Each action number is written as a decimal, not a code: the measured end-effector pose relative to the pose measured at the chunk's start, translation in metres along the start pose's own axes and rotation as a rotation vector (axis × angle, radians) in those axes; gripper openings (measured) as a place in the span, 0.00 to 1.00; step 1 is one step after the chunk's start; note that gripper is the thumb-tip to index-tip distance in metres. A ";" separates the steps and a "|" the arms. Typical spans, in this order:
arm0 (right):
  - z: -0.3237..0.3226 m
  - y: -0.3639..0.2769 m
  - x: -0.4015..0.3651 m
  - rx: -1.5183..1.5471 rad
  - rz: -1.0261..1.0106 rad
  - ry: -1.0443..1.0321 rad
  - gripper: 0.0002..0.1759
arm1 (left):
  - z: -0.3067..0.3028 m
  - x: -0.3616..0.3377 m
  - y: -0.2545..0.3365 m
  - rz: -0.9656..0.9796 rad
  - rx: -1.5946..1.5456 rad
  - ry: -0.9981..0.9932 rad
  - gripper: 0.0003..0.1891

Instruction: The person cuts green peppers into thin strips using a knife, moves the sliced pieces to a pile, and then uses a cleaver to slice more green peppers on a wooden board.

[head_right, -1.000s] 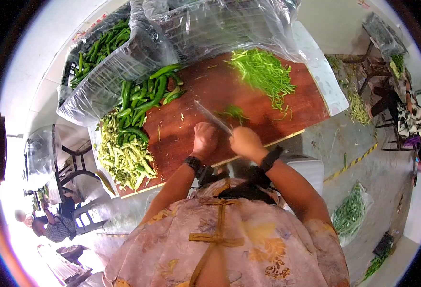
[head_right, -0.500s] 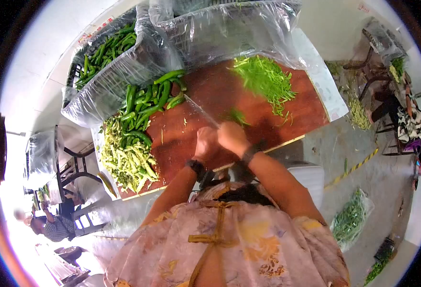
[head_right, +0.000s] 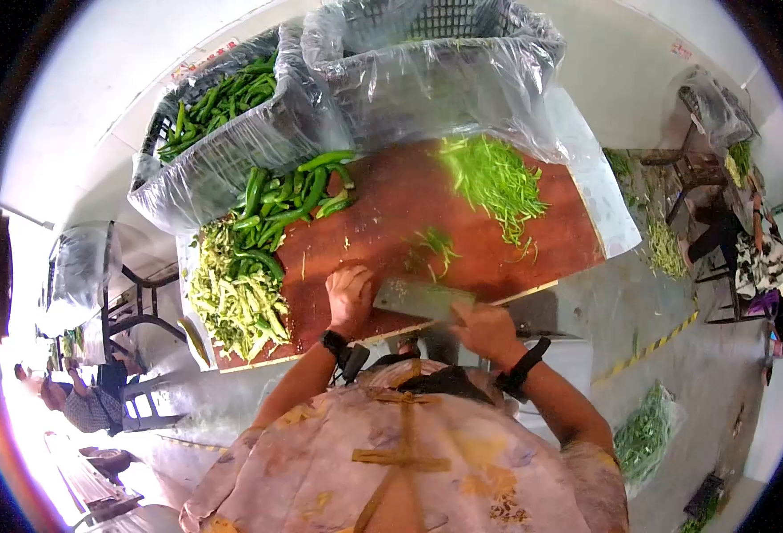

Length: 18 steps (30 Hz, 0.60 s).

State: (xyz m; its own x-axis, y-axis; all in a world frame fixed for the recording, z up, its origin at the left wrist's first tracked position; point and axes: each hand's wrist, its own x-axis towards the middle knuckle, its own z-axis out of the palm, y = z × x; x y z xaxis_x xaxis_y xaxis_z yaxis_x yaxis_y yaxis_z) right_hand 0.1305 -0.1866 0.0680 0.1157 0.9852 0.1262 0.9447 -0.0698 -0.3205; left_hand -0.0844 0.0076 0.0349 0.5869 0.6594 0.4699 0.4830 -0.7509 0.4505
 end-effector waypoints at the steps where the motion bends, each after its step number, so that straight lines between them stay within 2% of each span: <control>1: 0.004 -0.001 0.000 0.028 -0.009 -0.014 0.23 | -0.004 -0.004 0.000 0.007 0.033 0.001 0.08; 4: 0.012 0.001 0.010 0.075 -0.037 0.001 0.24 | -0.009 -0.016 -0.006 -0.003 0.093 -0.006 0.09; 8: 0.021 0.016 0.032 0.056 0.059 0.064 0.25 | 0.007 -0.028 -0.020 -0.036 0.074 0.051 0.10; 13: 0.025 0.042 0.073 0.013 0.166 0.170 0.25 | 0.008 -0.027 -0.020 -0.060 0.098 0.024 0.10; 14: 0.024 0.047 0.080 0.010 0.157 0.171 0.25 | 0.007 -0.026 -0.019 -0.064 0.100 0.033 0.10; 16: 0.016 0.051 0.097 0.012 0.261 0.160 0.25 | 0.006 -0.026 -0.018 -0.084 0.056 0.023 0.10; 17: 0.011 0.055 0.104 -0.008 0.349 0.076 0.26 | 0.006 -0.025 -0.018 -0.088 0.056 0.030 0.10; 18: 0.009 0.060 0.112 -0.011 0.341 0.074 0.26 | 0.006 -0.025 -0.017 -0.083 0.063 0.031 0.10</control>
State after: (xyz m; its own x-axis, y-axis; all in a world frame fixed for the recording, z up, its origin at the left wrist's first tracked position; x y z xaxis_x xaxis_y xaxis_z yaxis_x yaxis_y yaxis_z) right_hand 0.1969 -0.0792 0.0543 0.4470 0.8908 0.0818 0.8509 -0.3952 -0.3462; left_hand -0.1034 0.0038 0.0107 0.5234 0.7197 0.4562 0.5695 -0.6937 0.4410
